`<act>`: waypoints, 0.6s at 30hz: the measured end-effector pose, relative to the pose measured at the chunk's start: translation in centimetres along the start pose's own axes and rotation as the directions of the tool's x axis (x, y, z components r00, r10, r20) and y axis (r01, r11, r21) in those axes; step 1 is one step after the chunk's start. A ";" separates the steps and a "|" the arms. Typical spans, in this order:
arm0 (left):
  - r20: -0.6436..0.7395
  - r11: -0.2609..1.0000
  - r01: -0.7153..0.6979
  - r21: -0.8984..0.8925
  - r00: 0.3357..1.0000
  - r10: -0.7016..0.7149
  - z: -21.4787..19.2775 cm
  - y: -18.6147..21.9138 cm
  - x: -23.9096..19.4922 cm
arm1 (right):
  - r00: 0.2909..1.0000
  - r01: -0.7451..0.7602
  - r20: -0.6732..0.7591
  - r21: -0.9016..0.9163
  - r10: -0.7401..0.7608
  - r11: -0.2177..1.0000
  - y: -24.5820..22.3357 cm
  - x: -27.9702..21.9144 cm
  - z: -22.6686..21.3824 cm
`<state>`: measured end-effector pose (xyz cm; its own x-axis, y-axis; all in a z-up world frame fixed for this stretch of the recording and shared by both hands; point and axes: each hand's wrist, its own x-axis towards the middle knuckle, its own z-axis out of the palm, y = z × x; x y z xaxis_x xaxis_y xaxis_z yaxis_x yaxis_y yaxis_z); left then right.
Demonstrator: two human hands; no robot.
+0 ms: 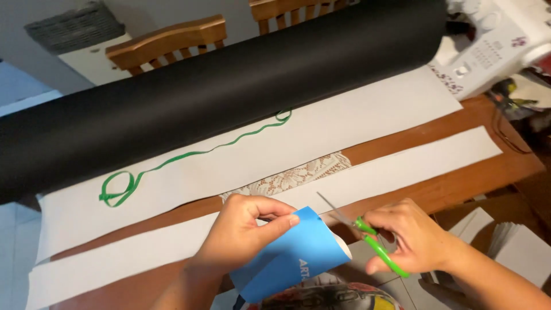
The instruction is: Trimming the corners of a printed design sheet using scissors to prepare it for application.
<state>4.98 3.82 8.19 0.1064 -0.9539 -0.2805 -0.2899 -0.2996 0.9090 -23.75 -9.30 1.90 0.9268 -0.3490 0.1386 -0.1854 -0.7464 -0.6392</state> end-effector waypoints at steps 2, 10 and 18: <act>0.026 0.999 -0.020 0.035 0.999 0.019 0.1 0.2 0.0 | 1.000 -0.003 -0.024 -0.013 0.002 1.000 -1.6 -0.1 0.0; 0.119 0.997 0.027 0.073 0.992 -0.035 0.0 1.8 -0.7 | 0.996 -0.001 -0.094 -0.037 -0.002 0.999 -4.9 0.2 0.0; 0.150 0.995 -0.035 0.097 0.989 0.021 -0.6 1.6 -0.9 | 0.998 0.003 -0.067 -0.032 -0.005 0.999 -5.7 0.3 0.0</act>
<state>4.99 4.24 10.09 -0.0430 -0.9515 -0.3047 -0.3846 -0.2657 0.8840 -22.40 -5.10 5.59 0.9037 -0.3825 0.1927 -0.1931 -0.7654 -0.6139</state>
